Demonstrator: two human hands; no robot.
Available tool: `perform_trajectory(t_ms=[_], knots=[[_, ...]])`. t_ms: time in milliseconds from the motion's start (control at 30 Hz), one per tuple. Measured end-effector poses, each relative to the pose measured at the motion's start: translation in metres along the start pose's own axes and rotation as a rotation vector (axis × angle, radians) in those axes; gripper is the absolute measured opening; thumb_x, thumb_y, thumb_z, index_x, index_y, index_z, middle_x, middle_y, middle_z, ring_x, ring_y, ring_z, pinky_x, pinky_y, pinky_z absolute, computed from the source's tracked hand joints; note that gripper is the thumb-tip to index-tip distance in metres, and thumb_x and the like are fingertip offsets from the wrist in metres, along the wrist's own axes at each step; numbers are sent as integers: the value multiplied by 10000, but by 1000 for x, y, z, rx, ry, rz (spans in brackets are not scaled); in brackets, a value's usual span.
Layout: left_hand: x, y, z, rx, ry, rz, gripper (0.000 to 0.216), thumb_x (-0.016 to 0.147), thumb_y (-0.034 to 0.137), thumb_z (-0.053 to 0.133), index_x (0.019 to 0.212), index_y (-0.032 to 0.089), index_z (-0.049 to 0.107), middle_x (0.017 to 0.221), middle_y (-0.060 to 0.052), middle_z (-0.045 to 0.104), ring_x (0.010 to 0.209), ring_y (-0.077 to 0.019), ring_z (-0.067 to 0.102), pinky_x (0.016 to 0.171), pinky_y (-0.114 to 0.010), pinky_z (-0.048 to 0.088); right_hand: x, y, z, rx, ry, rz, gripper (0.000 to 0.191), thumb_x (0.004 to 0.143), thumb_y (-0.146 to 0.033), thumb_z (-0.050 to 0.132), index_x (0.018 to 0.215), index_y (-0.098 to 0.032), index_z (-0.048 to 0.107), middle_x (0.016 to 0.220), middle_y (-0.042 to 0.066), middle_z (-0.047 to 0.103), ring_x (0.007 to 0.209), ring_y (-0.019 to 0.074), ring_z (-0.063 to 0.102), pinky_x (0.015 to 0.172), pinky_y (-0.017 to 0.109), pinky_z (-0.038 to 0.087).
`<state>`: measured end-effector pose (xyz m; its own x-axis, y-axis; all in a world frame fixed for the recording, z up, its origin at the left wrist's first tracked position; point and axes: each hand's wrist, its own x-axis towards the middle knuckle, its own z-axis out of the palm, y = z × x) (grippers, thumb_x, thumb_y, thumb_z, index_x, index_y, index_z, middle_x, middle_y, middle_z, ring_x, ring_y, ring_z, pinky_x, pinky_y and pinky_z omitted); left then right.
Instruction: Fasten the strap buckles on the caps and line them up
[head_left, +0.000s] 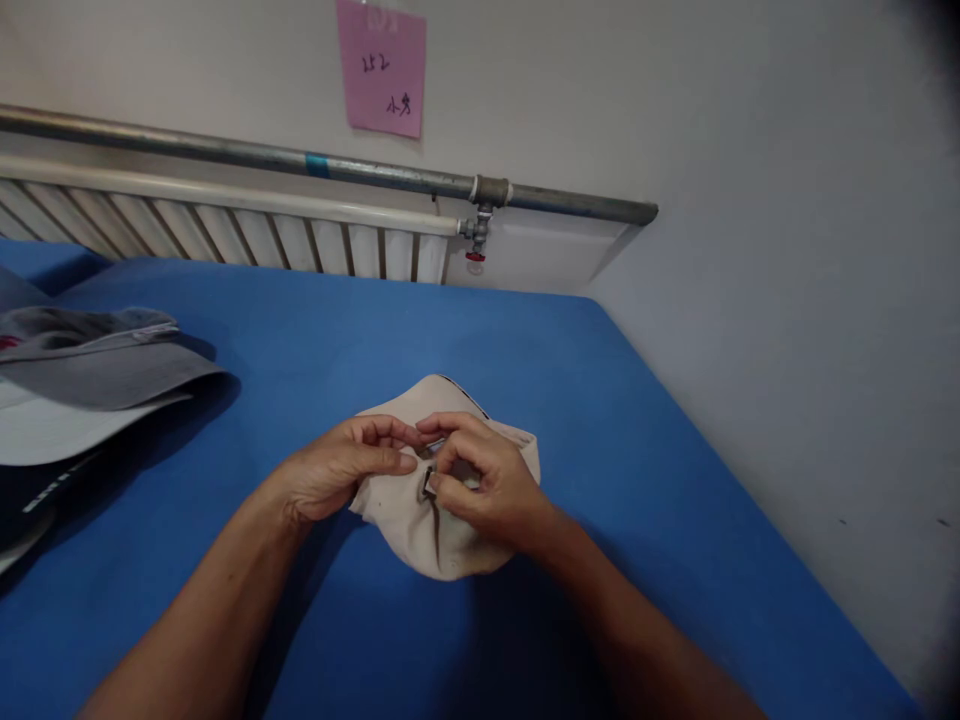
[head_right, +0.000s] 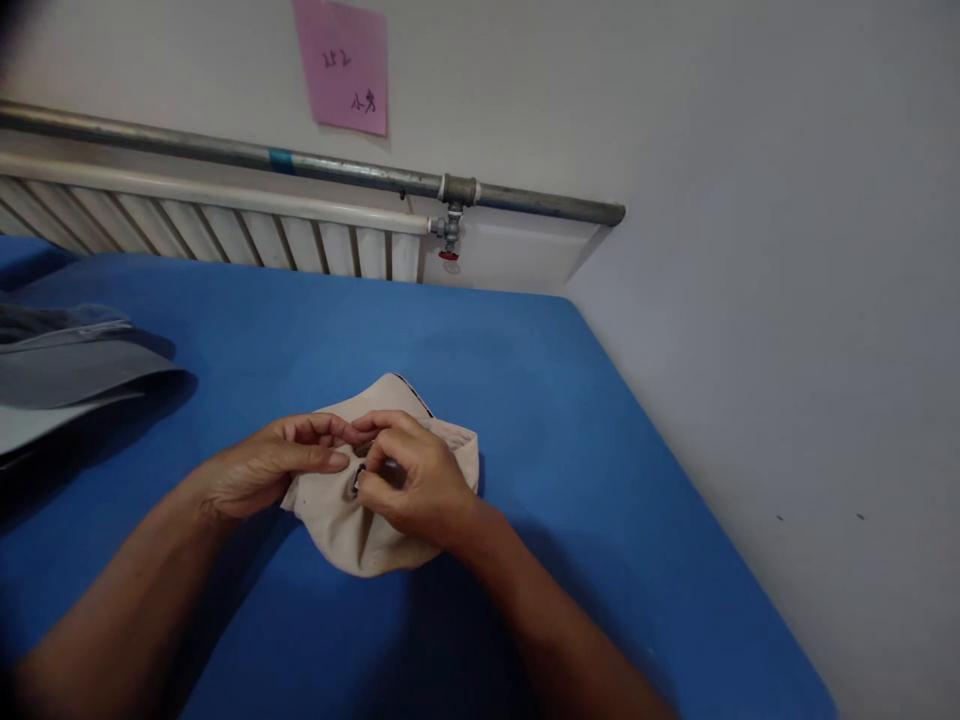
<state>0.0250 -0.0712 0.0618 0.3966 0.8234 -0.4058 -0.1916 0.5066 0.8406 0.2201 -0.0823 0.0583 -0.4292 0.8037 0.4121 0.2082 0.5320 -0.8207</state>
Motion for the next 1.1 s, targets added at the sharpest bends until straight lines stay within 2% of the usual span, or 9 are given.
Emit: perform_trajectory(t_ms=[267, 433, 600, 700, 800, 867, 967, 1100], knots=[[-1, -1, 1, 17, 22, -4, 344, 557, 157, 859, 864, 138, 706, 749, -16, 680, 633, -114, 613, 612, -227, 463, 1, 0, -1, -32, -55, 23, 160, 708, -52, 615, 658, -195, 564, 1152, 69, 624, 1057, 203, 622, 928, 378, 477], [0, -1, 1, -11, 3, 16, 288, 619, 148, 828, 878, 143, 701, 824, -31, 708, 700, -124, 643, 683, -239, 492, 1, 7, -3, 106, -52, 111, 111, 760, -150, 704, 704, -194, 619, 1105, 56, 625, 1067, 193, 610, 956, 370, 451], [-2, 1, 4, -13, -1, 26, 283, 597, 143, 835, 842, 133, 694, 798, -27, 709, 670, -123, 642, 650, -230, 488, 2, 11, 0, 221, -26, 160, 182, 734, -169, 749, 678, -192, 577, 1039, 55, 631, 1154, 212, 560, 967, 375, 436], [-3, 3, 5, -29, 12, 22, 293, 588, 141, 839, 841, 133, 690, 771, -26, 707, 653, -123, 639, 635, -230, 486, 2, 8, -3, 305, -26, 211, 143, 749, -207, 728, 725, -204, 587, 1053, 57, 627, 1190, 218, 537, 969, 385, 441], [-3, 3, 5, -53, 26, 25, 299, 584, 139, 842, 841, 132, 688, 768, -30, 711, 658, -131, 646, 650, -240, 496, 2, 7, -7, 449, -58, 300, 150, 724, -191, 723, 803, -210, 596, 1120, 53, 620, 1120, 196, 578, 919, 355, 475], [-3, 3, 4, -40, 28, 18, 296, 595, 143, 836, 850, 130, 688, 769, -37, 711, 653, -135, 647, 641, -243, 494, 2, 8, -8, 493, -78, 342, 190, 699, -188, 740, 813, -208, 590, 1075, 39, 634, 1017, 171, 613, 874, 330, 491], [-2, 3, 3, -30, 32, 12, 290, 601, 145, 831, 853, 131, 689, 751, -36, 703, 634, -136, 642, 623, -247, 488, 1, 11, -6, 422, -81, 331, 181, 717, -220, 738, 818, -204, 588, 943, 17, 640, 892, 151, 613, 819, 315, 495], [-2, 1, 2, -44, 28, 18, 279, 592, 142, 838, 826, 128, 688, 734, -28, 693, 628, -124, 633, 620, -238, 485, 0, 13, -3, 229, -85, 236, 129, 762, -200, 688, 835, -204, 581, 848, 1, 623, 801, 141, 583, 750, 295, 479]])
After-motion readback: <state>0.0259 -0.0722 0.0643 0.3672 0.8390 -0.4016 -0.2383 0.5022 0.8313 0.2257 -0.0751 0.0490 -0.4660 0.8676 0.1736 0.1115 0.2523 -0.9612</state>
